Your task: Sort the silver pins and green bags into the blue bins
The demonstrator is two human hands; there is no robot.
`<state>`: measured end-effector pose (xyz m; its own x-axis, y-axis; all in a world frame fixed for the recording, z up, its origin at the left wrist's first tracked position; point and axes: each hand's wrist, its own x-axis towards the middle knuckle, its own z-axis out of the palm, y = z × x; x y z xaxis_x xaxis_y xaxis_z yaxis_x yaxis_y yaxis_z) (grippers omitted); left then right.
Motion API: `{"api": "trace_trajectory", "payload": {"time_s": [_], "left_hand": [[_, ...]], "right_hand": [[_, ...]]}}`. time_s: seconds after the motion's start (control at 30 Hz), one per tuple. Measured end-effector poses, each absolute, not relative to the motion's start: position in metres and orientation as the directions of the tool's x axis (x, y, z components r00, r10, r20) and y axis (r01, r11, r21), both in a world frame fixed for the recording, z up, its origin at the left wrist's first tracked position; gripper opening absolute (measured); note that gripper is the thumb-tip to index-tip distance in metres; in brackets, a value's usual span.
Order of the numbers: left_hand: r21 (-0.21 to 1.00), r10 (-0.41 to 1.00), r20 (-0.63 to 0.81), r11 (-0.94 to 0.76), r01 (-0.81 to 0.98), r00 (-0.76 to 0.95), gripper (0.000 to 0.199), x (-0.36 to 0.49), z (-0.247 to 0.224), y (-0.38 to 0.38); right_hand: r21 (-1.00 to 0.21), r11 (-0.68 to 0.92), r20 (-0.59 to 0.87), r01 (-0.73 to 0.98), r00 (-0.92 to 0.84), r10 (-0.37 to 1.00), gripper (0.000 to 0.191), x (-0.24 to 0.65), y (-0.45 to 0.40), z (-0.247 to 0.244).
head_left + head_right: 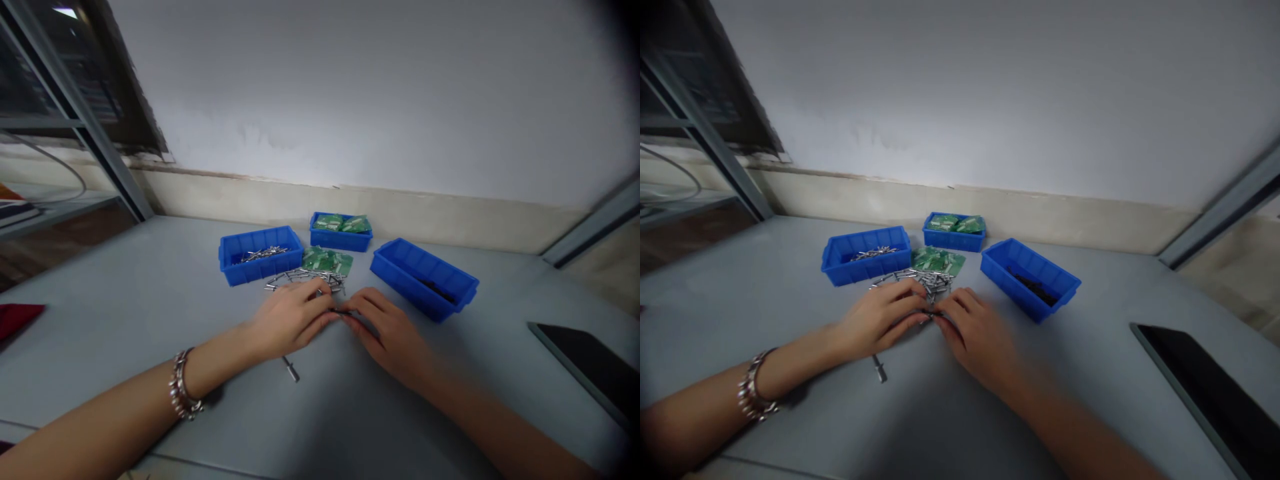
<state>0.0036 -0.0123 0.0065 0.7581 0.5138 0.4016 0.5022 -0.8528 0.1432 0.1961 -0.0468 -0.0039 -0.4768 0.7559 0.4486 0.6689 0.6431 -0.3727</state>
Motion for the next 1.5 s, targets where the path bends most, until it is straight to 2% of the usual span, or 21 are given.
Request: {"api": "trace_trajectory", "payload": {"time_s": [0.4, 0.9, 1.5], "left_hand": [[0.162, 0.558, 0.350, -0.827, 0.538, 0.753, 0.029, 0.0036, 0.0091, -0.0140], [0.155, 0.515, 0.422, -0.852, 0.500, 0.746, 0.022, 0.0042, 0.0071, -0.0126], [0.131, 0.493, 0.465, -0.859, 0.494, 0.735, 0.023, 0.0026, 0.0055, -0.0119]], "right_hand": [[-0.364, 0.657, 0.462, 0.660, -0.485, 0.743, 0.017, 0.1967, -0.0462, -0.0055], [-0.353, 0.655, 0.469, 0.669, -0.479, 0.742, 0.018, 0.1961, -0.0456, -0.0050], [-0.384, 0.639, 0.455, 0.666, -0.465, 0.759, 0.017, 0.1965, -0.0466, -0.0051]]}}
